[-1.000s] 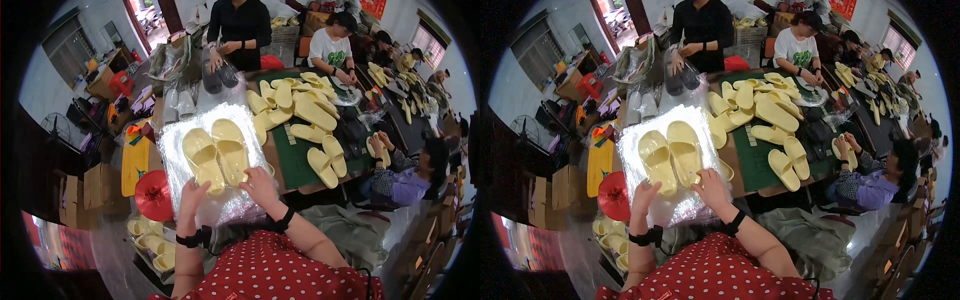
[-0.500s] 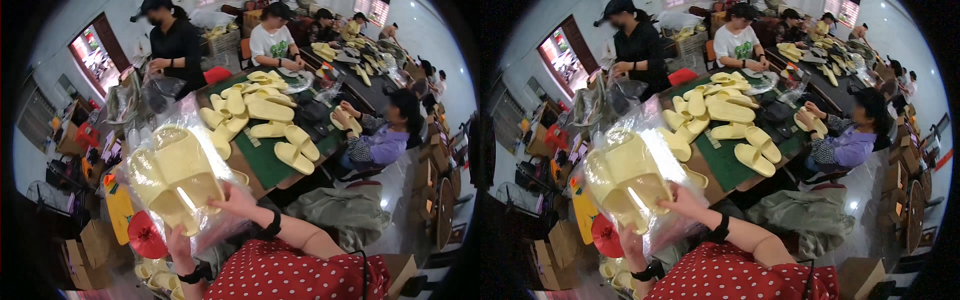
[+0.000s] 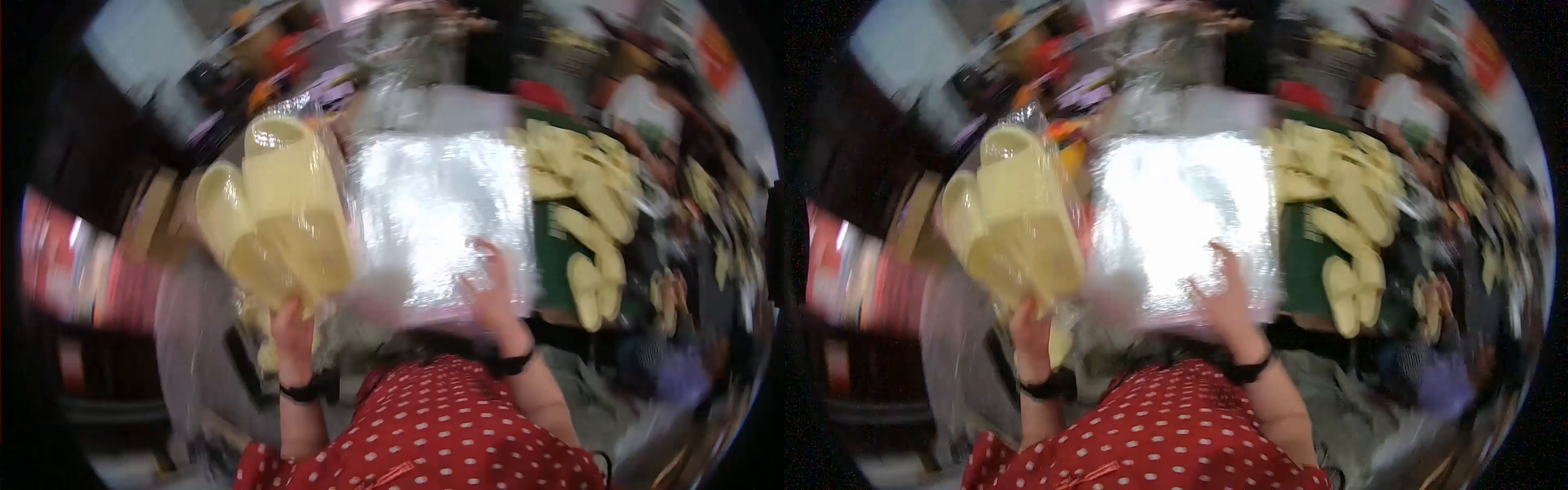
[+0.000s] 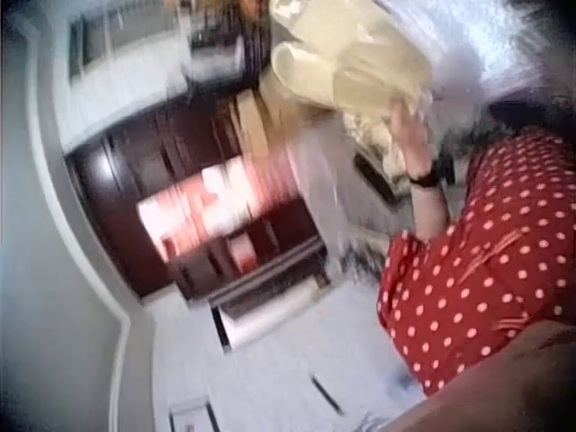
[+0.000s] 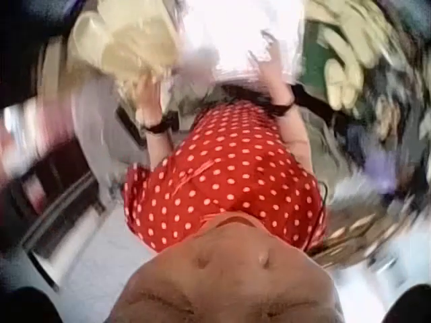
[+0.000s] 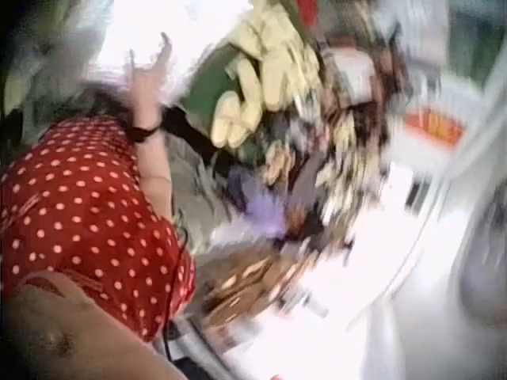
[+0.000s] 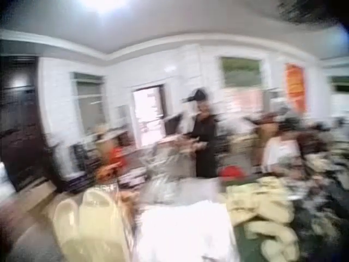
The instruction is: Placing pairs of sandals into clear plastic bags and then into a large storage sack.
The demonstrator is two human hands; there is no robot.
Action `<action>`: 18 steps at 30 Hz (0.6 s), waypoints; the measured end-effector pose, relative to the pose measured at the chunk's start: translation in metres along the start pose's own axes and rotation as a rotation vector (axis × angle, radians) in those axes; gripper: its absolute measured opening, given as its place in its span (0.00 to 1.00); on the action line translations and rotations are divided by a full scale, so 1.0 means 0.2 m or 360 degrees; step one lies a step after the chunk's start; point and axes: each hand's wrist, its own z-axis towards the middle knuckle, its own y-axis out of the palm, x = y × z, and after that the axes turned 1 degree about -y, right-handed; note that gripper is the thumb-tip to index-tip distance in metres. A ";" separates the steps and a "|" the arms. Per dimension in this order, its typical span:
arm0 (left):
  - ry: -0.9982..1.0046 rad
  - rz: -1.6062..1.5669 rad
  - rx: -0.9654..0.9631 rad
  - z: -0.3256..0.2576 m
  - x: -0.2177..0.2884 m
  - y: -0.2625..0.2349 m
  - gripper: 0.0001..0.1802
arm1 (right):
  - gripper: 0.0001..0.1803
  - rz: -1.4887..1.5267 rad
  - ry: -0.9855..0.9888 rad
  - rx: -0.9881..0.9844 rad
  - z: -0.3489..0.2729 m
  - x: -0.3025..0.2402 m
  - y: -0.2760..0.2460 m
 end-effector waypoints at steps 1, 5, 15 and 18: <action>0.0238 0.0005 0.0057 0.07 0.10 -0.25 0.26 | 0.34 -0.0198 -0.0108 0.0099 0.04 -0.03 0.00; 0.0914 0.0514 0.0825 -0.15 0.44 -0.72 0.25 | 0.30 -0.1023 -0.0388 0.0120 0.06 0.19 -0.05; -0.0767 0.0832 0.0947 -0.04 -0.29 -1.71 0.14 | 0.26 -0.1078 -0.0317 -0.0019 0.05 0.25 0.06; -0.0956 0.1133 0.0817 0.13 -0.53 -1.94 0.09 | 0.26 -0.1091 -0.0365 -0.0001 0.07 0.29 0.10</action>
